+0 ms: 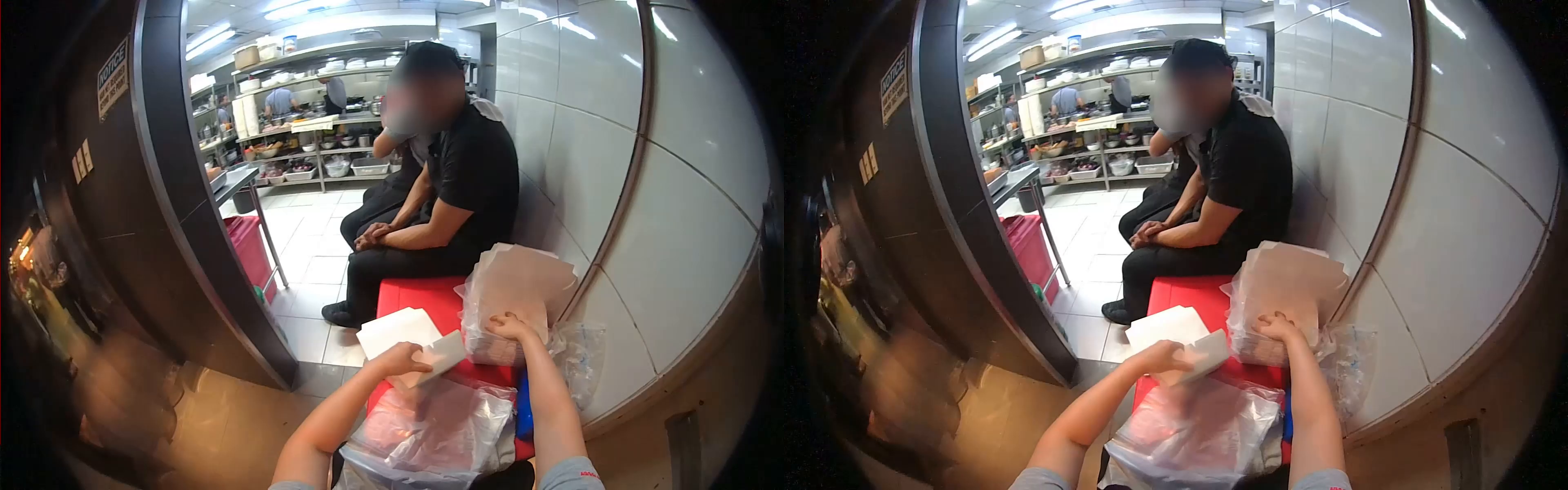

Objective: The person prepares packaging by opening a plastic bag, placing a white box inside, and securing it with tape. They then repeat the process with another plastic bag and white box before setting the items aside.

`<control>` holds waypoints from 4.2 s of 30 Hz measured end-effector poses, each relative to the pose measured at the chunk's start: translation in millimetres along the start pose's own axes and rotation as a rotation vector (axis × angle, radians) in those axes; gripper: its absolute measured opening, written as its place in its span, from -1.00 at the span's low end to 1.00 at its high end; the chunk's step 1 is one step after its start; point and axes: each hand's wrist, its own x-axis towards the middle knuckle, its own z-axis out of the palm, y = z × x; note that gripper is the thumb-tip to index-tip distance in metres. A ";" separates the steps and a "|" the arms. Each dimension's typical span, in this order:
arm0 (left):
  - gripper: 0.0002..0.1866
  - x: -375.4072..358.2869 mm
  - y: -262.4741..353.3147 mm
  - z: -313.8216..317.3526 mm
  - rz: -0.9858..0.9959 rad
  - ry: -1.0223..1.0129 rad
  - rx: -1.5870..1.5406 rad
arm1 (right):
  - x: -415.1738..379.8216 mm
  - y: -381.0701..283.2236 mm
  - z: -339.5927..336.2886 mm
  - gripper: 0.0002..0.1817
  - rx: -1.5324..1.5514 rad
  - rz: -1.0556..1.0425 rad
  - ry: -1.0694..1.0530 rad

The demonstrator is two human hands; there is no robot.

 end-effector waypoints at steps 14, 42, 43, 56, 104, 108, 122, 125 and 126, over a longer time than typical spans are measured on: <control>-0.72 -73.1 -34.0 91.5 0.317 0.054 0.526 | -157.4 -16.2 -7.9 -0.86 0.261 -0.328 0.897; -0.79 -174.5 49.6 88.8 0.242 0.439 -0.070 | -288.2 73.3 82.7 -0.86 1.612 0.365 0.485; -0.79 -182.5 50.6 90.6 0.232 0.434 -0.121 | -292.5 69.6 83.8 -0.85 1.653 0.372 0.464; -0.82 -203.9 65.6 117.7 0.208 0.265 -0.313 | -310.4 46.7 95.4 -0.77 1.357 0.511 0.520; -0.76 -95.7 205.3 5.9 0.139 0.045 -0.870 | -332.8 -97.8 -14.3 -0.85 1.127 -0.237 0.245; -0.80 -105.0 204.1 -3.7 0.161 0.252 -0.707 | -325.6 -103.4 -17.3 -0.87 1.049 -0.313 0.292; -0.83 -137.9 186.1 -21.0 0.527 0.940 -0.128 | -326.4 -152.2 -28.9 -0.83 1.317 -0.330 -0.027; -0.81 -143.4 174.6 -14.4 0.468 0.934 -0.160 | -327.0 -152.4 -22.6 -0.83 1.595 -0.239 -0.354; -0.80 -145.0 171.3 -13.8 0.523 0.939 -0.126 | -326.4 -149.2 -18.1 -0.81 1.669 -0.232 -0.442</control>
